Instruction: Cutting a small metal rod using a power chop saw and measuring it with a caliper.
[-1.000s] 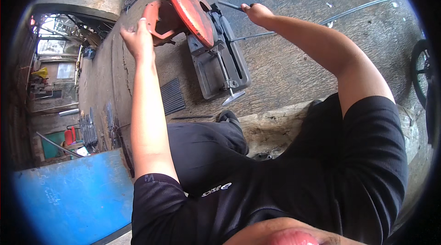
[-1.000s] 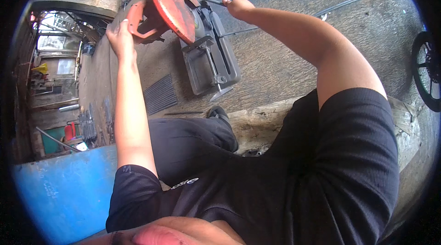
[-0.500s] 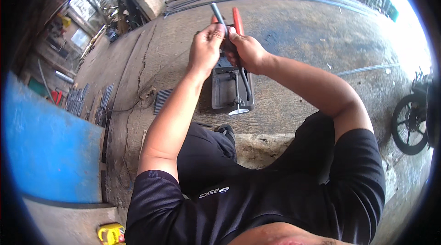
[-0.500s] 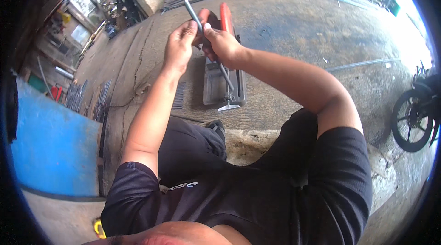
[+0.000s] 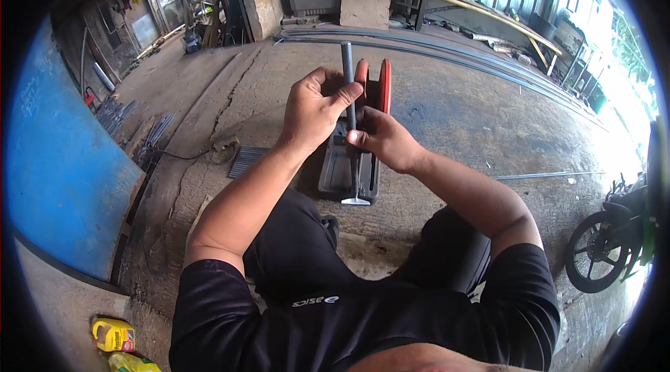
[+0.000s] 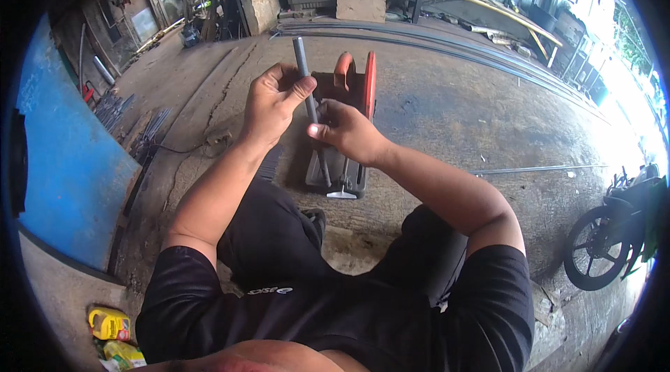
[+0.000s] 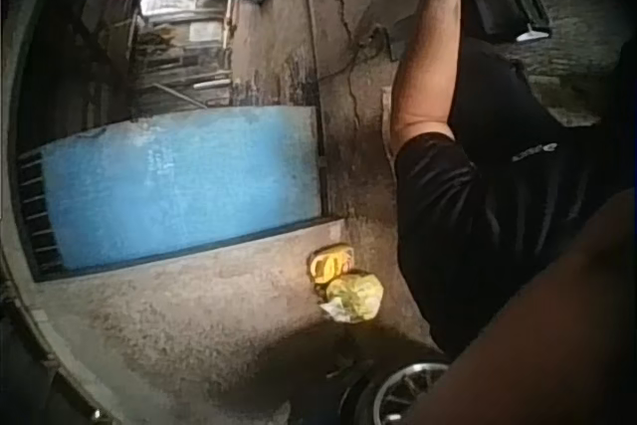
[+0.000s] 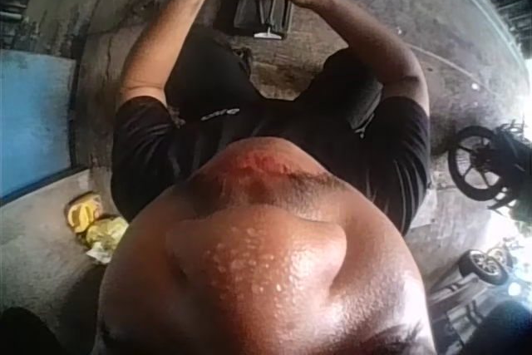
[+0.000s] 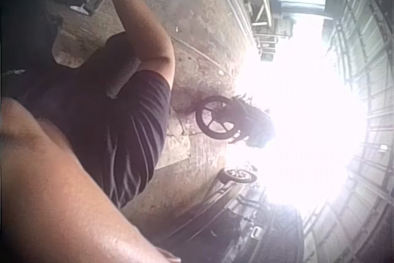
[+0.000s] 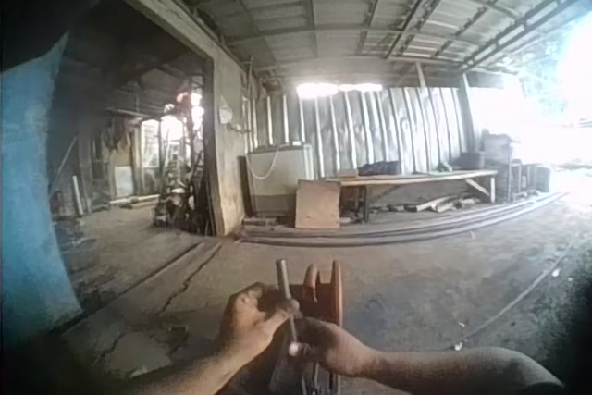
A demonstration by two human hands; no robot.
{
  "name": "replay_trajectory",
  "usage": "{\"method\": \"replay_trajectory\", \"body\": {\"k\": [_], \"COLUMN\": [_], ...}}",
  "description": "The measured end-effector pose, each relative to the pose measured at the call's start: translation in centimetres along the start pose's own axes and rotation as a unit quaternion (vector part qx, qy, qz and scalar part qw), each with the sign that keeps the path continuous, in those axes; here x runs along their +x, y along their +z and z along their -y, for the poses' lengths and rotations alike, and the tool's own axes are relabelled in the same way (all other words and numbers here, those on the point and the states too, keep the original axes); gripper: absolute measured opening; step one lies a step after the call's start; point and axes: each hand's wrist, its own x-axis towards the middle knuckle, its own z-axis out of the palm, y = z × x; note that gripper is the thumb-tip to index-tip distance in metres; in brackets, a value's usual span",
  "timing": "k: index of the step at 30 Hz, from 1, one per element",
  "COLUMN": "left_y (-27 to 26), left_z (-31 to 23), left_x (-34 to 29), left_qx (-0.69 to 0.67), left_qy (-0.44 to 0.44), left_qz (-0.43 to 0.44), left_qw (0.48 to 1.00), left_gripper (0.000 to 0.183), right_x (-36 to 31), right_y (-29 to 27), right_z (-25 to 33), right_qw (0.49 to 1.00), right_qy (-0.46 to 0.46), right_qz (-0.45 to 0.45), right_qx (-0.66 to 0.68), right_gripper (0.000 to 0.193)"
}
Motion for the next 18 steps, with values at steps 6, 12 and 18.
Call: {"method": "replay_trajectory", "body": {"k": [6,12,18], "left_y": [0.7,2.8,3.5], "left_z": [3.3,9.0,12.7], "left_x": [4.0,6.4,7.5], "left_qx": [-0.016,-0.027,-0.110], "left_qy": [0.021,-0.019,-0.045], "left_qz": [0.000,0.061,0.081], "left_qw": [1.000,0.998,0.990], "left_gripper": [0.023,0.017,0.018], "right_x": [1.1,1.6,1.9], "right_y": [-1.5,-5.1,-6.6], "right_z": [-2.0,-5.9,-7.9], "right_qw": [0.999,0.996,0.993], "right_qy": [0.041,0.015,0.084], "right_qz": [-0.036,-0.080,-0.082], "right_qx": [0.001,-0.031,-0.025], "right_gripper": [0.033,0.026,0.023]}}
